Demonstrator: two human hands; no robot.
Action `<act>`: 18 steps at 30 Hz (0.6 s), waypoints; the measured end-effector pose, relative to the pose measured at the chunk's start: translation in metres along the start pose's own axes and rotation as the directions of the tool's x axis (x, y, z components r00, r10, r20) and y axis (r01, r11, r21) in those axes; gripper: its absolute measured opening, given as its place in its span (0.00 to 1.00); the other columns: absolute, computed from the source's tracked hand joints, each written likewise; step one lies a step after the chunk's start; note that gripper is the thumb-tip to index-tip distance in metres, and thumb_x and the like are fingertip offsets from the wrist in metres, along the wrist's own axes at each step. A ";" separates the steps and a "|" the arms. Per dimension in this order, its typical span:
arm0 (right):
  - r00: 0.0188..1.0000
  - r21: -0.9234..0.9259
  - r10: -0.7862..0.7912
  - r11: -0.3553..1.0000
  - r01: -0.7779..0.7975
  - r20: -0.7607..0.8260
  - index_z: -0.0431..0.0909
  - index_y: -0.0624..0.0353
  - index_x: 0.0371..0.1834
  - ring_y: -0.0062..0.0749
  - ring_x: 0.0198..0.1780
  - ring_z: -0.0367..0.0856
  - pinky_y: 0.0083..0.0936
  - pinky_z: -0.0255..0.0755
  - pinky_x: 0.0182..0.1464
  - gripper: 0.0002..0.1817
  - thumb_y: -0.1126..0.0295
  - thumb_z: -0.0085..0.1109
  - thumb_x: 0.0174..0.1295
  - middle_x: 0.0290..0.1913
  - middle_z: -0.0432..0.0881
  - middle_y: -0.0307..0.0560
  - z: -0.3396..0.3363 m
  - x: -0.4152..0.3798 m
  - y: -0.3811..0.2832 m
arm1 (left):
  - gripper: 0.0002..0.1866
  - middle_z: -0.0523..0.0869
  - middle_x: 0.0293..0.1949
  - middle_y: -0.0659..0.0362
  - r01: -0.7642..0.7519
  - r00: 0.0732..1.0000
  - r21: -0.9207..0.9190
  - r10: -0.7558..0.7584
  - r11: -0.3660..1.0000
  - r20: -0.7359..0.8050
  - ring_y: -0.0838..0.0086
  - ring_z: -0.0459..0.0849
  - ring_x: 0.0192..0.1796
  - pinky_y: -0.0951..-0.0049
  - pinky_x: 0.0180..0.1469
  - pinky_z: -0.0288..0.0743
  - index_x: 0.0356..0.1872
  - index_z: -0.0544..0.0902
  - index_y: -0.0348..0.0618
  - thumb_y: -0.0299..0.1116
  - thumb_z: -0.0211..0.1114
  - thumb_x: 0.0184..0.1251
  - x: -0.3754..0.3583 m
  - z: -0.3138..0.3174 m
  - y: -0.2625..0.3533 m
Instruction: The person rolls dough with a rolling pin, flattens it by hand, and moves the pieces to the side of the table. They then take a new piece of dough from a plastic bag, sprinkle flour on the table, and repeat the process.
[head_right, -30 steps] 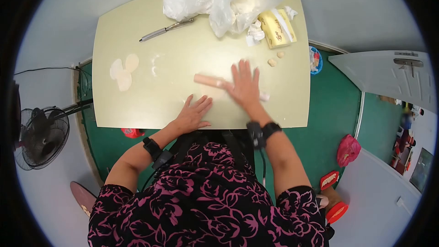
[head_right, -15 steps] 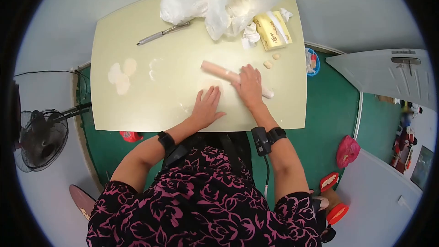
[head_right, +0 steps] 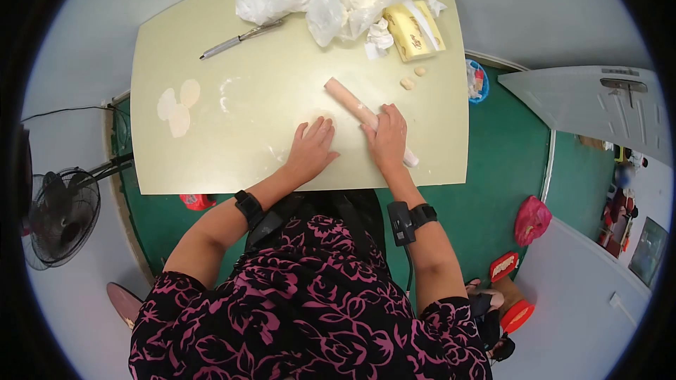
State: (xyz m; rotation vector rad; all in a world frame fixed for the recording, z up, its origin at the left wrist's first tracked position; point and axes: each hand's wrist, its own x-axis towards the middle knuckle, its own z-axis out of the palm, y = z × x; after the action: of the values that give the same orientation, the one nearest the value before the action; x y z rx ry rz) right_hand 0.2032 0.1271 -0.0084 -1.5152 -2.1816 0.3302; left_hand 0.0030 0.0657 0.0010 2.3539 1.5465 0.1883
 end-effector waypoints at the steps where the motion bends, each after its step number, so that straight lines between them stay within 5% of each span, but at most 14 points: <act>1: 1.000 -0.008 0.023 1.000 -0.024 -0.017 0.70 0.64 0.41 0.53 0.61 0.66 0.46 0.59 0.61 0.21 0.64 0.67 0.49 0.56 0.69 0.56 -0.002 0.000 0.001 | 0.39 0.65 0.65 0.47 0.004 1.000 0.022 -0.004 1.000 -0.011 0.60 0.58 0.70 0.49 0.66 0.51 0.62 0.66 0.31 0.51 0.63 0.56 0.002 -0.001 0.003; 10: 0.999 -0.004 -0.014 1.000 0.014 0.043 0.70 0.63 0.41 0.51 0.61 0.66 0.45 0.58 0.62 0.22 0.63 0.68 0.48 0.56 0.69 0.55 -0.001 -0.008 0.005 | 0.37 0.64 0.66 0.50 -0.149 0.979 -0.064 0.157 0.987 0.127 0.63 0.58 0.70 0.48 0.65 0.51 0.62 0.66 0.32 0.50 0.62 0.58 -0.017 -0.010 -0.005; 13: 0.997 0.001 -0.029 1.000 0.029 0.070 0.71 0.63 0.41 0.50 0.61 0.65 0.46 0.57 0.63 0.21 0.63 0.68 0.49 0.56 0.69 0.53 -0.001 -0.010 0.001 | 0.35 0.67 0.64 0.49 -0.239 0.971 -0.057 0.240 0.969 0.020 0.62 0.61 0.69 0.48 0.65 0.51 0.60 0.68 0.34 0.48 0.63 0.56 -0.029 -0.007 -0.012; 16: 0.991 -0.023 -0.094 0.995 0.097 0.099 0.71 0.63 0.41 0.50 0.62 0.65 0.46 0.57 0.63 0.21 0.63 0.67 0.49 0.57 0.69 0.52 -0.001 -0.008 -0.006 | 0.33 0.71 0.59 0.52 -0.210 0.972 -0.029 0.205 0.977 -0.116 0.64 0.67 0.64 0.51 0.63 0.55 0.60 0.68 0.36 0.44 0.63 0.56 -0.031 -0.001 -0.007; 18: 0.994 -0.012 -0.097 0.995 0.098 0.054 0.71 0.63 0.41 0.49 0.62 0.65 0.46 0.57 0.63 0.21 0.62 0.67 0.49 0.57 0.69 0.53 0.002 -0.003 -0.005 | 0.29 0.73 0.54 0.53 -0.075 0.995 -0.017 0.074 0.997 -0.069 0.64 0.70 0.59 0.56 0.58 0.60 0.57 0.71 0.36 0.41 0.63 0.55 -0.021 0.000 -0.001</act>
State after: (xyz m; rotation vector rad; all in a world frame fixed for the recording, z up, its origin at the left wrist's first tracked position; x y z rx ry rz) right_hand 0.1990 0.1224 -0.0081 -1.4172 -2.2947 0.3263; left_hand -0.0061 0.0473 0.0021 2.4148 1.4811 0.3028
